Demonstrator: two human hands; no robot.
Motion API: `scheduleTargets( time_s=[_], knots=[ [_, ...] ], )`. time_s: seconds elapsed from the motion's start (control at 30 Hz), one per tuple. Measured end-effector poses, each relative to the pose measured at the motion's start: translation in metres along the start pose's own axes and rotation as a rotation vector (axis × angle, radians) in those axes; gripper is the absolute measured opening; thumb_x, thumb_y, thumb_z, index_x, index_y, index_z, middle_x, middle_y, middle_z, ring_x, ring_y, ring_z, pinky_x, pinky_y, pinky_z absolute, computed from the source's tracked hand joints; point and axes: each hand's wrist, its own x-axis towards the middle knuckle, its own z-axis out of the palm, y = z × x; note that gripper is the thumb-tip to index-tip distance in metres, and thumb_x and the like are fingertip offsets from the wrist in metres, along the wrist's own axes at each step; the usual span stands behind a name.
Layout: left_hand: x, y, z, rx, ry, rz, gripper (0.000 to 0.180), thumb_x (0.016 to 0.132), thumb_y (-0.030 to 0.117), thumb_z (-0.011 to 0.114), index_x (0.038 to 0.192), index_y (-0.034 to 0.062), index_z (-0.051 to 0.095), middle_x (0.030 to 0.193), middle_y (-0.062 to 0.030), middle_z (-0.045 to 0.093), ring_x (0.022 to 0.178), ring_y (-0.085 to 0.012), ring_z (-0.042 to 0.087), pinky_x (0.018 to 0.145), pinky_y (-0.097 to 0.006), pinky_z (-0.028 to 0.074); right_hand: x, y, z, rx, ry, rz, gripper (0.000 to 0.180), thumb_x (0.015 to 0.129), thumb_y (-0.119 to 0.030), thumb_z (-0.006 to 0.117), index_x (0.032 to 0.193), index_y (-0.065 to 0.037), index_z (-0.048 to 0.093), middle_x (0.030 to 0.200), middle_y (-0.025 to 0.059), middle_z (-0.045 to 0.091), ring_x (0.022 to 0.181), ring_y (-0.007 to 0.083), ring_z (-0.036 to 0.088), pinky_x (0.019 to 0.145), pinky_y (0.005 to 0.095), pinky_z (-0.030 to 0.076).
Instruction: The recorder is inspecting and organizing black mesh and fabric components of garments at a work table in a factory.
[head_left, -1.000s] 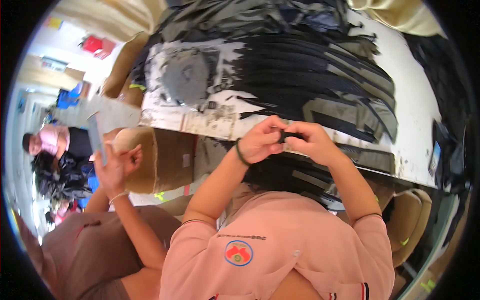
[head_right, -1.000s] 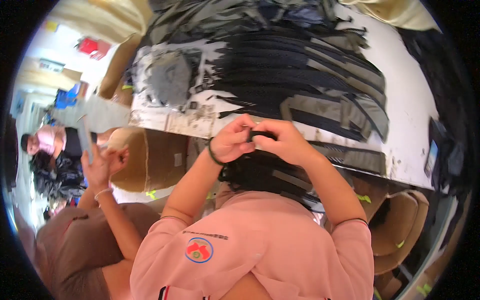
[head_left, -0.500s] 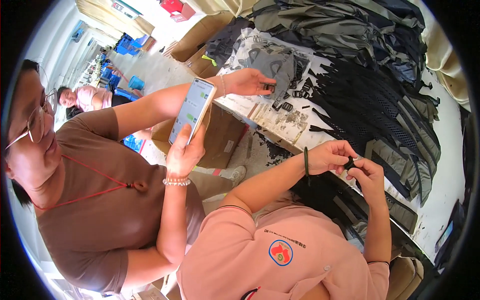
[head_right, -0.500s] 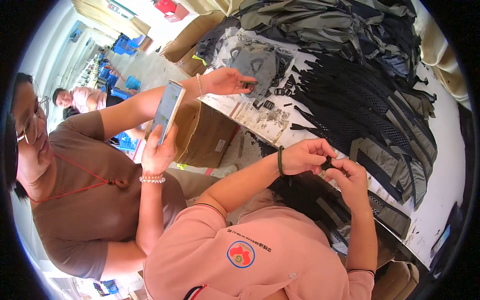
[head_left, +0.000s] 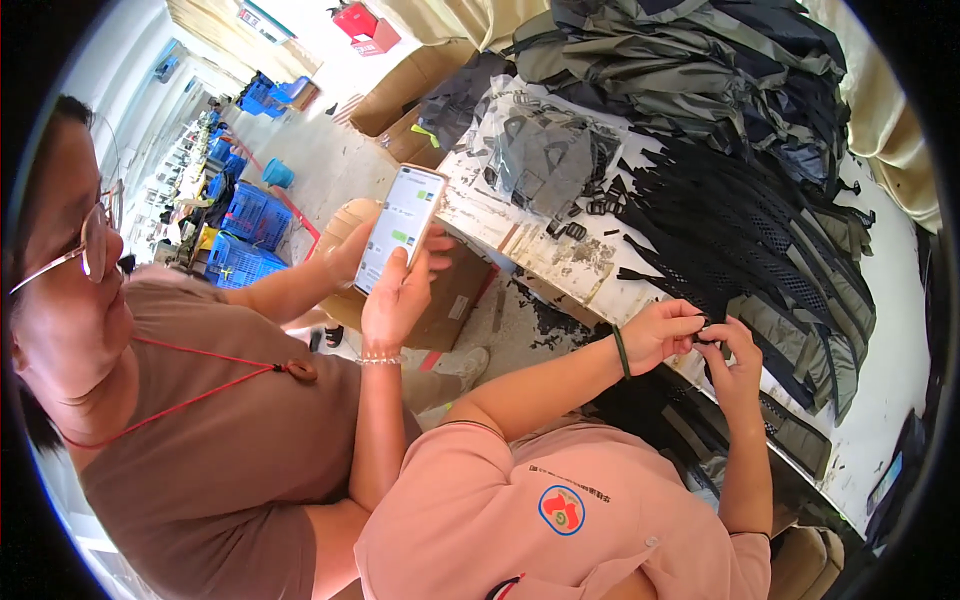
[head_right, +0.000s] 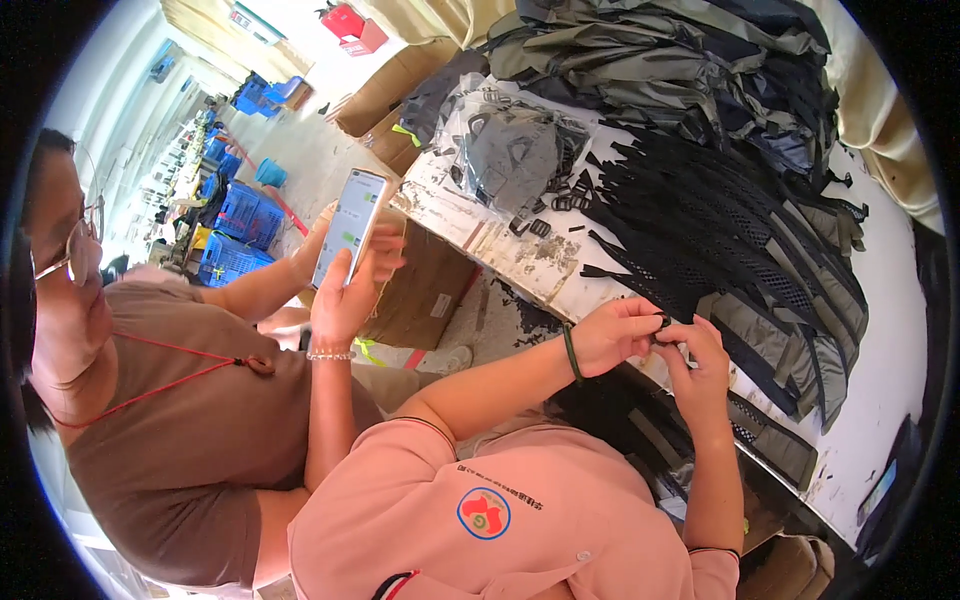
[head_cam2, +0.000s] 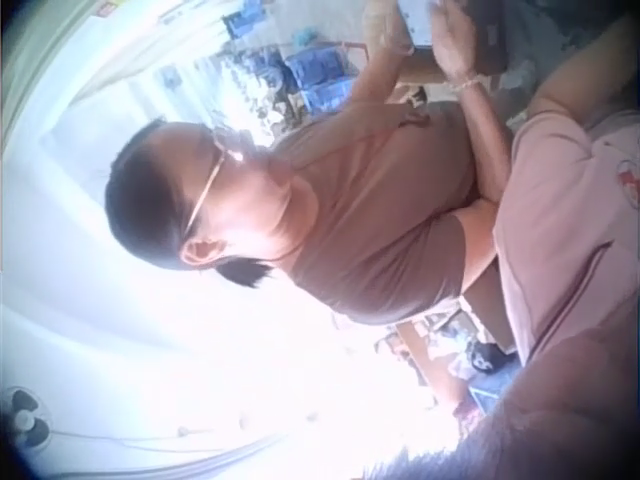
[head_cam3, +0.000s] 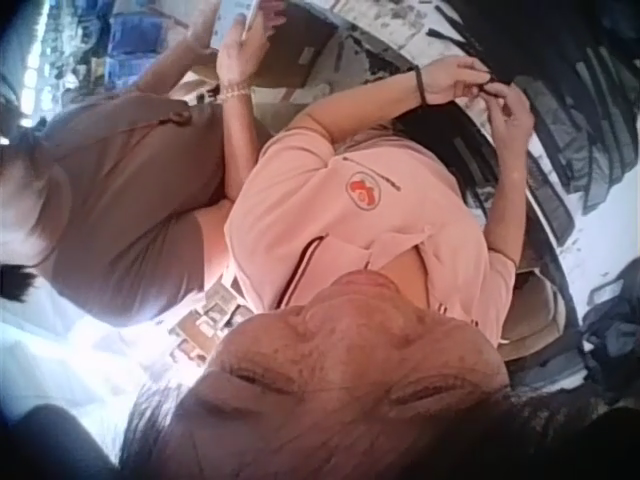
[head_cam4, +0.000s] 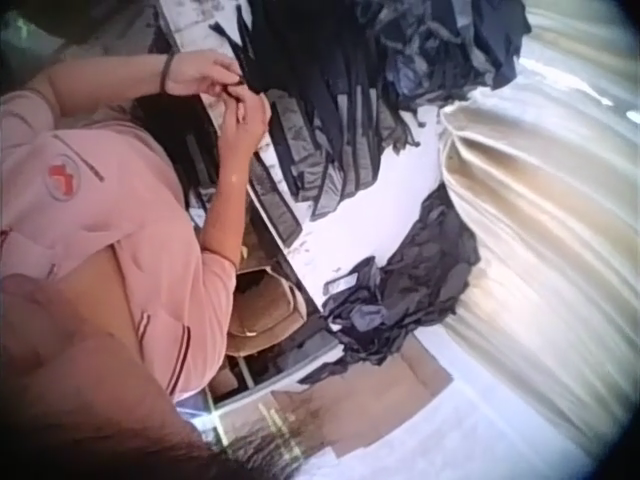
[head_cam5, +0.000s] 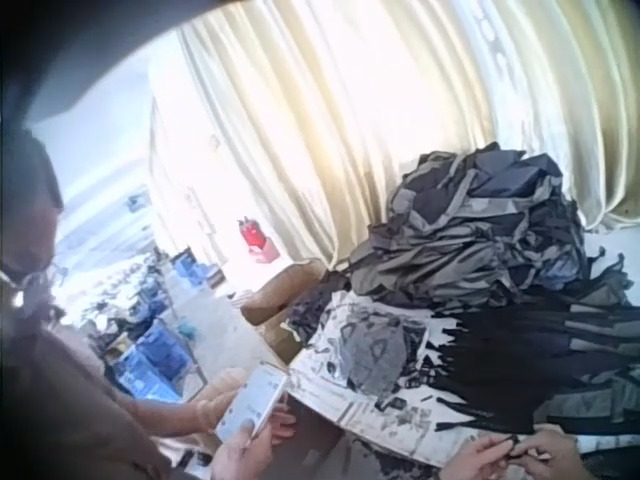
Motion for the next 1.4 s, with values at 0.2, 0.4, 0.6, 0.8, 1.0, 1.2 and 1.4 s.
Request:
scheduleTargets(
  time_s=[0.2, 0.4, 0.6, 0.8, 1.0, 1.2, 1.4],
  knots=[
    [0.003, -0.003, 0.015, 0.533, 0.062, 0.291, 0.011, 0.089, 0.013, 0.06, 0.09, 0.0033, 0.055, 0.079, -0.0043, 0.061, 0.059, -0.0091, 0.058, 0.048, -0.023, 0.046, -0.005, -0.005, 0.005, -0.282, 0.2, -0.148, 0.014, 0.068, -0.005, 0.069, 0.081, -0.007, 0.062, 0.087, 0.0069, 0.055, 0.085, 0.0278, 0.05, 0.076, 0.0373, 0.039],
    [0.004, 0.003, 0.012, 0.598, 0.137, 0.361, 0.007, 0.089, 0.008, 0.06, 0.09, 0.0017, 0.055, 0.079, -0.0037, 0.059, 0.066, -0.0088, 0.056, 0.059, -0.023, 0.048, -0.01, -0.001, 0.004, 0.591, 0.025, 0.4, 0.018, 0.075, 0.002, 0.069, 0.086, -0.003, 0.055, 0.075, -0.0006, 0.055, 0.067, 0.0053, 0.051, 0.06, 0.0198, 0.042],
    [0.004, 0.002, 0.016, 0.554, 0.035, 0.378, 0.009, 0.085, 0.004, 0.065, 0.089, 0.0024, 0.058, 0.081, -0.0013, 0.061, 0.07, -0.0065, 0.056, 0.064, -0.022, 0.048, -0.013, 0.011, -0.002, 0.738, 0.045, 0.566, 0.029, 0.073, 0.003, 0.071, 0.088, -0.006, 0.048, 0.074, -0.0004, 0.054, 0.066, 0.0049, 0.051, 0.059, 0.0195, 0.043],
    [-0.011, 0.0, 0.01, 0.735, 0.029, 0.435, 0.009, 0.083, 0.003, 0.066, 0.091, 0.0015, 0.062, 0.085, -0.0033, 0.064, 0.079, -0.0083, 0.059, 0.073, -0.023, 0.049, -0.013, 0.009, 0.004, 0.804, 0.061, 0.591, 0.03, 0.07, 0.004, 0.071, 0.084, -0.007, 0.047, 0.071, -0.0008, 0.052, 0.067, 0.008, 0.053, 0.061, 0.0217, 0.045],
    [-0.007, -0.015, 0.017, 0.664, -0.054, 0.478, 0.013, 0.084, 0.0, 0.064, 0.096, 0.0005, 0.06, 0.101, -0.008, 0.063, 0.09, -0.012, 0.061, 0.08, -0.026, 0.05, -0.024, 0.006, 0.007, 0.877, 0.265, 0.533, 0.028, 0.072, 0.008, 0.066, 0.081, -0.008, 0.045, 0.072, -0.0003, 0.052, 0.067, 0.0083, 0.052, 0.064, 0.0219, 0.044],
    [-0.014, -0.019, 0.017, 0.528, -0.085, 0.408, 0.022, 0.083, 0.0, 0.065, 0.103, 0.0027, 0.056, 0.102, -0.0052, 0.059, 0.092, -0.0119, 0.058, 0.082, -0.026, 0.048, -0.028, 0.01, 0.026, 0.636, 0.398, 0.324, 0.027, 0.078, 0.006, 0.066, 0.087, -0.007, 0.044, 0.077, -0.0025, 0.045, 0.068, 0.0051, 0.047, 0.06, 0.0188, 0.041],
    [-0.018, -0.012, 0.011, 0.903, -0.19, 0.583, 0.024, 0.077, -0.006, 0.066, 0.098, 0.0022, 0.057, 0.101, -0.0075, 0.053, 0.094, -0.0167, 0.055, 0.082, -0.028, 0.046, -0.017, -0.005, -0.005, 0.904, 0.111, 0.622, 0.014, 0.087, -0.009, 0.06, 0.1, -0.005, 0.058, 0.08, -0.0017, 0.052, 0.065, 0.0057, 0.048, 0.059, 0.0205, 0.043]
  ],
)
